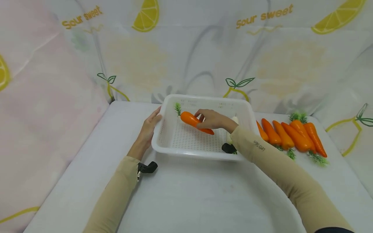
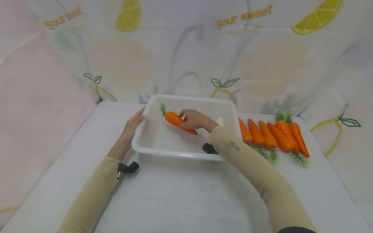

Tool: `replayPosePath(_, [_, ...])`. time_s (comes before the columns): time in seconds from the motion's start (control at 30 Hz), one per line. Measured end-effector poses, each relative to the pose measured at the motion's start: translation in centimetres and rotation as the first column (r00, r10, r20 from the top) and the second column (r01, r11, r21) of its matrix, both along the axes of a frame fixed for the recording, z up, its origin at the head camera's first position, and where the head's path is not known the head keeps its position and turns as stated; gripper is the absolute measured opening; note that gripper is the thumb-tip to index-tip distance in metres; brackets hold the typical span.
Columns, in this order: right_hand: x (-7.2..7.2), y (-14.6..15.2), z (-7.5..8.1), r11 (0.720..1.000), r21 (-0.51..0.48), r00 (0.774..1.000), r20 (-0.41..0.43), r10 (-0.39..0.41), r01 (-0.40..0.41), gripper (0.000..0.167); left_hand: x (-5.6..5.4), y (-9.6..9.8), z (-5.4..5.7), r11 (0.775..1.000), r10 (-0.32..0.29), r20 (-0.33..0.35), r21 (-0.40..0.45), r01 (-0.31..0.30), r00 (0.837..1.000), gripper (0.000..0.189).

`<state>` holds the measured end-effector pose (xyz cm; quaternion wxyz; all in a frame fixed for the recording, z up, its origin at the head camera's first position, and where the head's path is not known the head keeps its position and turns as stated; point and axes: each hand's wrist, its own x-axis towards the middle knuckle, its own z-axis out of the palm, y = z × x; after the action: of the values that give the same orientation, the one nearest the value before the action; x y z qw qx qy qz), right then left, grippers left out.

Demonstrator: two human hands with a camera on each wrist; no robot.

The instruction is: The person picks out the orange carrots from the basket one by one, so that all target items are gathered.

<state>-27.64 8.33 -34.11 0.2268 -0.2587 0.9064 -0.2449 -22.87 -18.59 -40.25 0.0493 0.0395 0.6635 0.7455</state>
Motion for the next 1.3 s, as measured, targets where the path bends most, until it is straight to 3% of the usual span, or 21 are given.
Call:
replayPosePath(0.3, [0.2,1.8,1.4,0.979,-0.184,0.991,-0.086,-0.105,0.088,0.047,1.4,-1.5,1.3,1.000,-0.003,0.015,-0.009,0.003,1.000,0.047])
replayPosePath(0.53, [0.8,3.9,1.8,0.937,-0.270,0.969,-0.052,-0.243,0.221,0.043,1.6,-2.5,1.2,1.000,0.004,0.018,-0.016,-0.003,1.000,0.049])
replayPosePath(0.93, [1.8,7.3,2.7,0.905,-0.282,0.943,0.001,-0.332,0.319,0.046,1.5,-3.2,1.2,0.999,-0.013,-0.005,0.032,0.013,1.000,0.050])
replayPosePath(1.3, [2.8,12.1,2.8,0.852,-0.306,0.894,-0.009,-0.449,0.425,0.053,0.9,-3.4,0.6,0.999,0.010,0.010,0.032,-0.011,1.000,0.051])
